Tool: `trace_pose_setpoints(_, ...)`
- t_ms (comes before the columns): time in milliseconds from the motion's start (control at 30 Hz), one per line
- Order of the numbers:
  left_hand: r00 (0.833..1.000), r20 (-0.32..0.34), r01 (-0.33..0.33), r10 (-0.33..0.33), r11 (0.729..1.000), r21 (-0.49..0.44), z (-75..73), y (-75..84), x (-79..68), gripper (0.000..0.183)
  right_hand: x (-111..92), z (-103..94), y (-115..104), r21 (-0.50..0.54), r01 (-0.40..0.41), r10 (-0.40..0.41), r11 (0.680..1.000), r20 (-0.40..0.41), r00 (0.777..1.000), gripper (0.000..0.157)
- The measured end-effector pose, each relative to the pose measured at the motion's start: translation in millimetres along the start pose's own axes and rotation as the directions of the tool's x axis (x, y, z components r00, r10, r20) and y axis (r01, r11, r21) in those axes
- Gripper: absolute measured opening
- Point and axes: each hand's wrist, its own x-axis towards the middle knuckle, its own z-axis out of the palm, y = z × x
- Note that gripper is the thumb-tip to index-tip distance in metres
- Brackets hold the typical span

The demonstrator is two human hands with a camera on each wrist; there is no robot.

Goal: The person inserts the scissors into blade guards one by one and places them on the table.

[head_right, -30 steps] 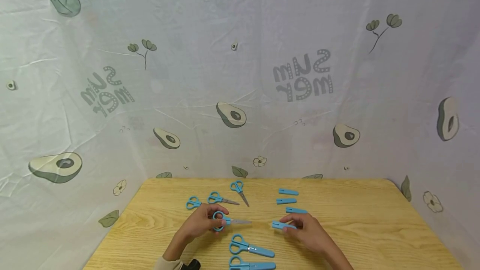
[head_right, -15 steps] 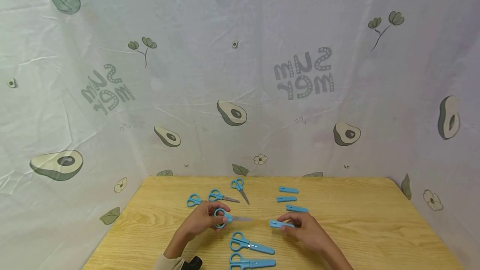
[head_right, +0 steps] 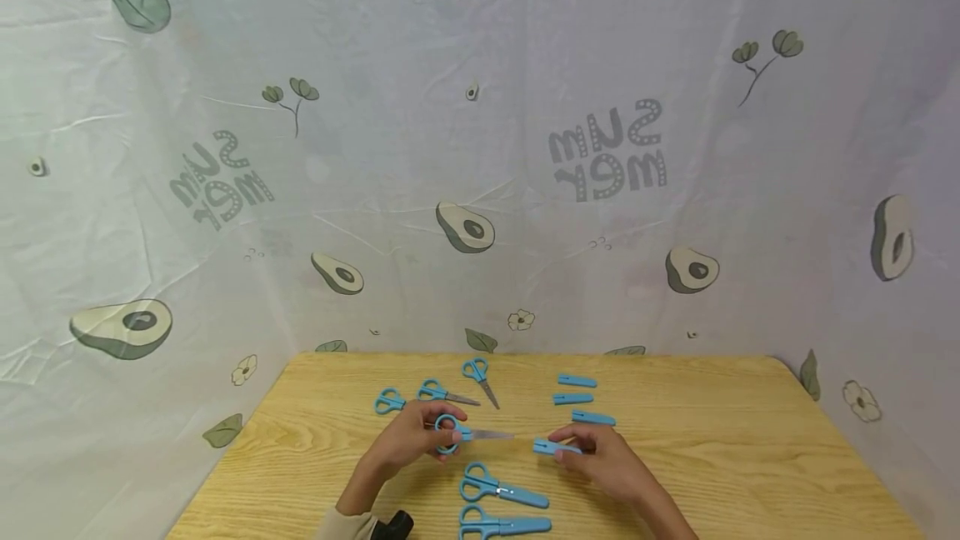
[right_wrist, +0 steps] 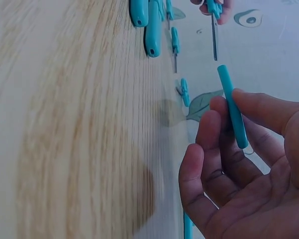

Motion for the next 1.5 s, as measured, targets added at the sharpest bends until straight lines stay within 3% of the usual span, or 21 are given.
trace_pose_setpoints(900,1.000,0.027,0.010,-0.009,0.999,-0.035,3.9,-5.2,-8.2,0.033,2,6.9,3,0.050,0.008,-0.009,0.999,0.023,1.000,0.037)
trace_pose_setpoints(1500,0.999,0.040,-0.003,0.005,0.998,-0.056,15.6,0.7,1.4,0.032,2,9.3,2,0.081,-0.034,0.032,0.996,0.018,0.999,0.040)
